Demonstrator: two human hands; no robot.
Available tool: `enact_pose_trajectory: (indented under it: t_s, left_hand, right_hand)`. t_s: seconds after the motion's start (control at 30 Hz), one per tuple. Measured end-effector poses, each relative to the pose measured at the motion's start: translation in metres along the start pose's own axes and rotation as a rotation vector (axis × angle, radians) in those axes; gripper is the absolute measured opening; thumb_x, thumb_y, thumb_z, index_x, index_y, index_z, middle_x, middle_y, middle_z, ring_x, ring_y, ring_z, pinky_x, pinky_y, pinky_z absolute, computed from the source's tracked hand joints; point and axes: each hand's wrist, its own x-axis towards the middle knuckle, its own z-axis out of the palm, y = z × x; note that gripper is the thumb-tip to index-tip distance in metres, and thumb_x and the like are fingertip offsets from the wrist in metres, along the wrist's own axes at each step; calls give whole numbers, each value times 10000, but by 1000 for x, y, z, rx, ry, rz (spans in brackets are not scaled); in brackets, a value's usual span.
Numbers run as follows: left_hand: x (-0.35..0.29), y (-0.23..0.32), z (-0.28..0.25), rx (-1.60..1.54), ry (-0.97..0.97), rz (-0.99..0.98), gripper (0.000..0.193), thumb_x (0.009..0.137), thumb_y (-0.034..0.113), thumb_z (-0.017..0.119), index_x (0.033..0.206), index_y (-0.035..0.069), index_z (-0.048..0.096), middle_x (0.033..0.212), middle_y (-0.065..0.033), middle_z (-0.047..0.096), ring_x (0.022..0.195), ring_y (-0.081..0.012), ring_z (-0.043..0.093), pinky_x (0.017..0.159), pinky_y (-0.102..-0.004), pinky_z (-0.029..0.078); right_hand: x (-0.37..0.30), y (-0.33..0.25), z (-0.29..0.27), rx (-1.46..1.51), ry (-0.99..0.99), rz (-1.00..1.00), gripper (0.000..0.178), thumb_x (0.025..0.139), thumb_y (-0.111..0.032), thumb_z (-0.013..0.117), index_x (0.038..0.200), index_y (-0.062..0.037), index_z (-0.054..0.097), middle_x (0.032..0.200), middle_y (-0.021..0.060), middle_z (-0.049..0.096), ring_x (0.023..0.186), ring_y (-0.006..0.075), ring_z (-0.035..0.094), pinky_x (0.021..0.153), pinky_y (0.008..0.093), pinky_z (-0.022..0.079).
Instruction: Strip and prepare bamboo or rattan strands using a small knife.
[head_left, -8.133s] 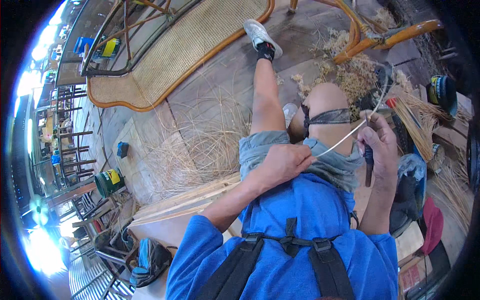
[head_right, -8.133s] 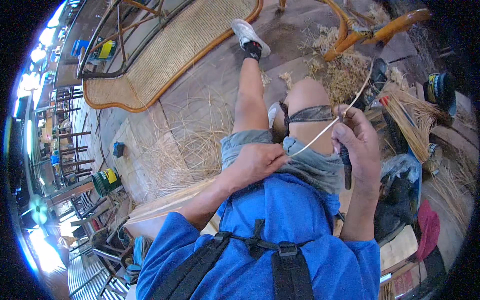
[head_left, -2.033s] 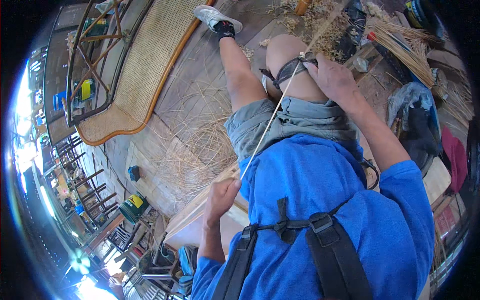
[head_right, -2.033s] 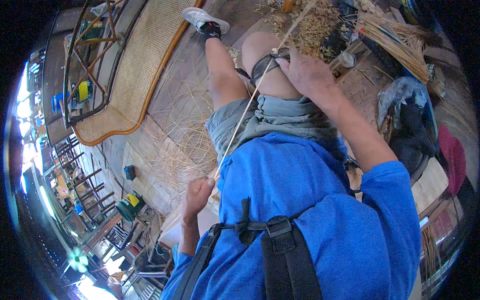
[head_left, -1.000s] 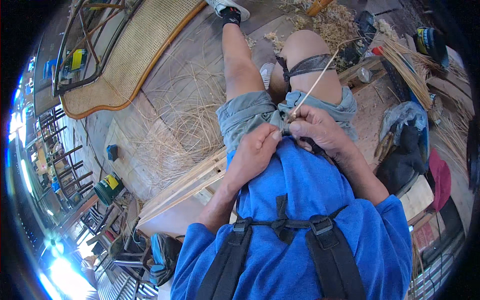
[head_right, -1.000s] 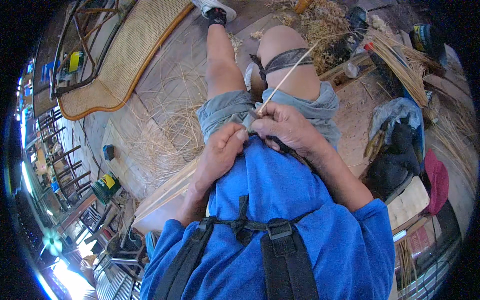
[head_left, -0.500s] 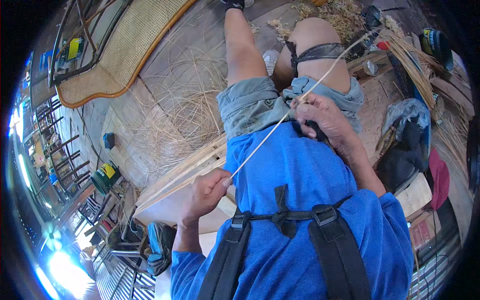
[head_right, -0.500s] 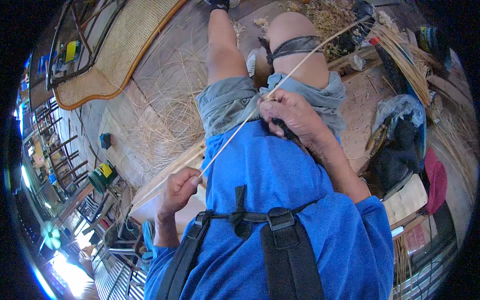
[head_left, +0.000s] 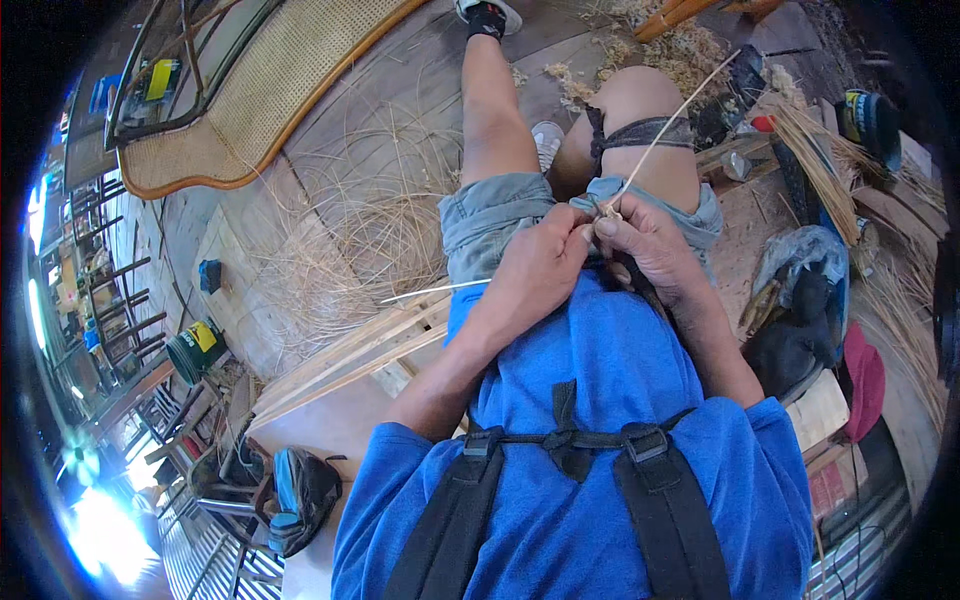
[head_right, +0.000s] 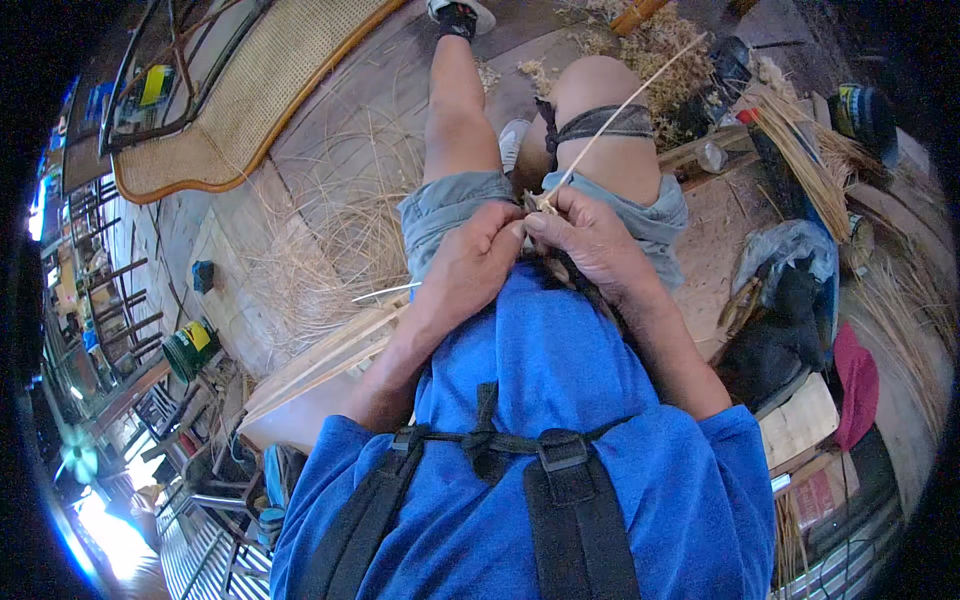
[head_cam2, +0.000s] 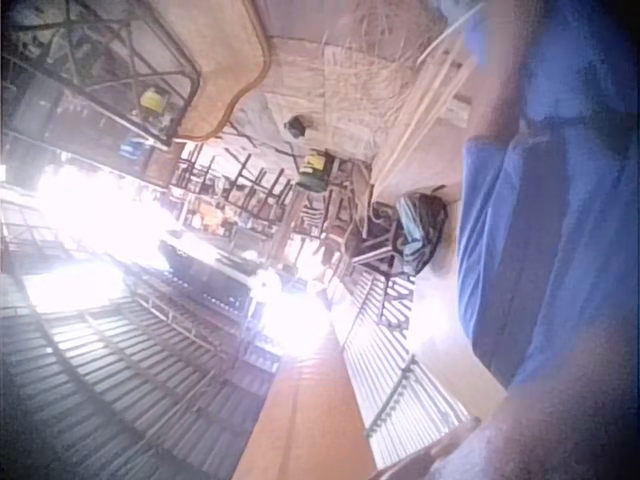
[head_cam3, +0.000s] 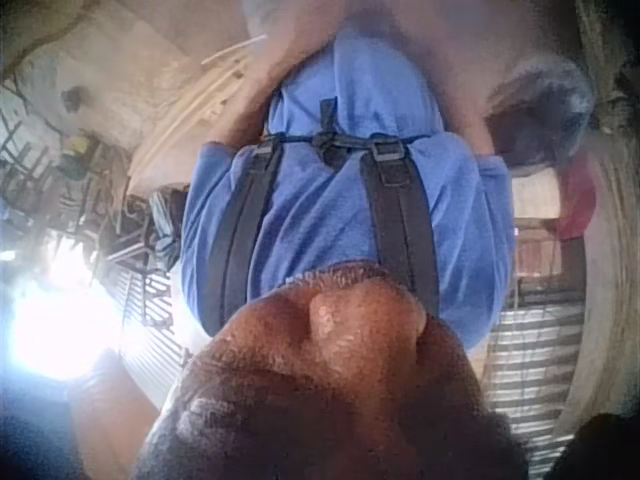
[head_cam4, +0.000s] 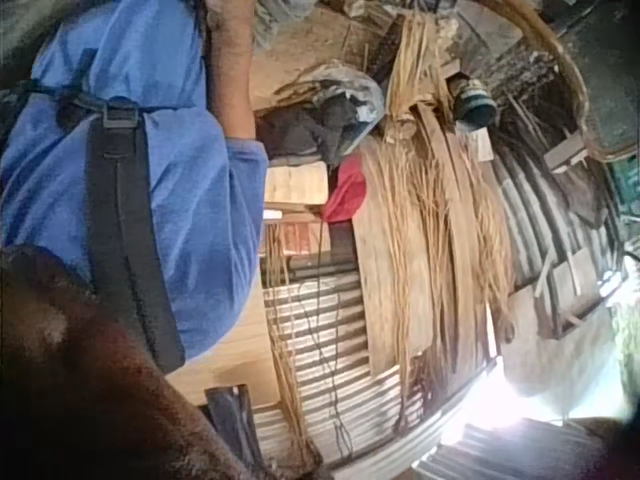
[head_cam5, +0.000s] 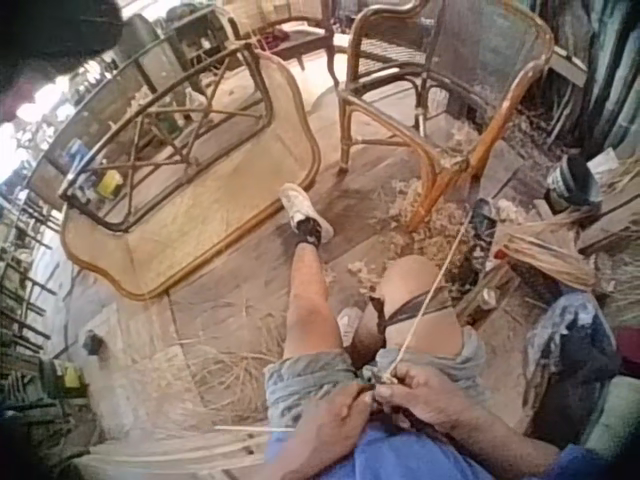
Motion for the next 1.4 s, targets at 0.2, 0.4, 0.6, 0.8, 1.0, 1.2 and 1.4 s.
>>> enact_pose_trajectory:
  t_s: [0.2,0.4,0.6,0.8,1.0,1.2,1.4]
  left_hand:
    - [-23,-15,-9,-51,-64,34,194,888,186,484,956,19,556,773,-158,582,715,-249,578,655,-332,444]
    - [-51,-13,-31,-48,-93,-63,180,893,168,475,934,13,557,753,-65,561,694,-135,526,642,-271,422]
    - [-67,-34,-49,174,-89,-127,212,896,200,462,995,33,549,808,-159,593,721,-292,583,655,-360,449]
    - [-3,-10,-25,53,35,131,239,898,194,457,1004,-9,524,718,-100,563,673,-200,567,634,-337,451]
    - [9,6,-9,-125,-19,-60,215,905,203,449,978,20,536,707,-139,555,646,-237,557,626,-349,443]
    - [-1,5,-15,-81,-19,-6,211,901,205,461,949,20,551,710,-185,563,667,-281,582,614,-371,438]
    - [-19,-3,-29,32,-28,46,199,894,202,484,962,29,558,680,-177,550,618,-267,567,593,-360,434]
  right_hand:
    - [-2,2,-20,186,2,33,264,867,-259,560,1003,-40,510,660,9,487,424,67,430,371,198,346]
    - [-9,-21,-43,209,120,74,193,864,-232,562,823,-58,488,663,2,492,441,61,439,350,193,330]
    - [-6,-30,-56,74,143,-14,227,859,-263,577,832,-46,515,669,4,505,448,62,443,373,189,344]
    - [13,-15,-11,86,-28,-46,220,853,-240,600,898,-42,516,667,-1,517,474,59,466,400,189,363]
    - [11,-24,-3,66,-75,-19,259,852,-269,606,899,-35,505,634,4,505,446,62,447,401,195,363]
    - [11,-35,-12,88,-79,50,223,853,-236,594,872,-39,493,646,14,501,465,70,449,397,194,348]
    - [15,-37,-20,94,-124,81,204,837,-203,589,901,-31,500,661,22,490,472,74,443,402,188,342]
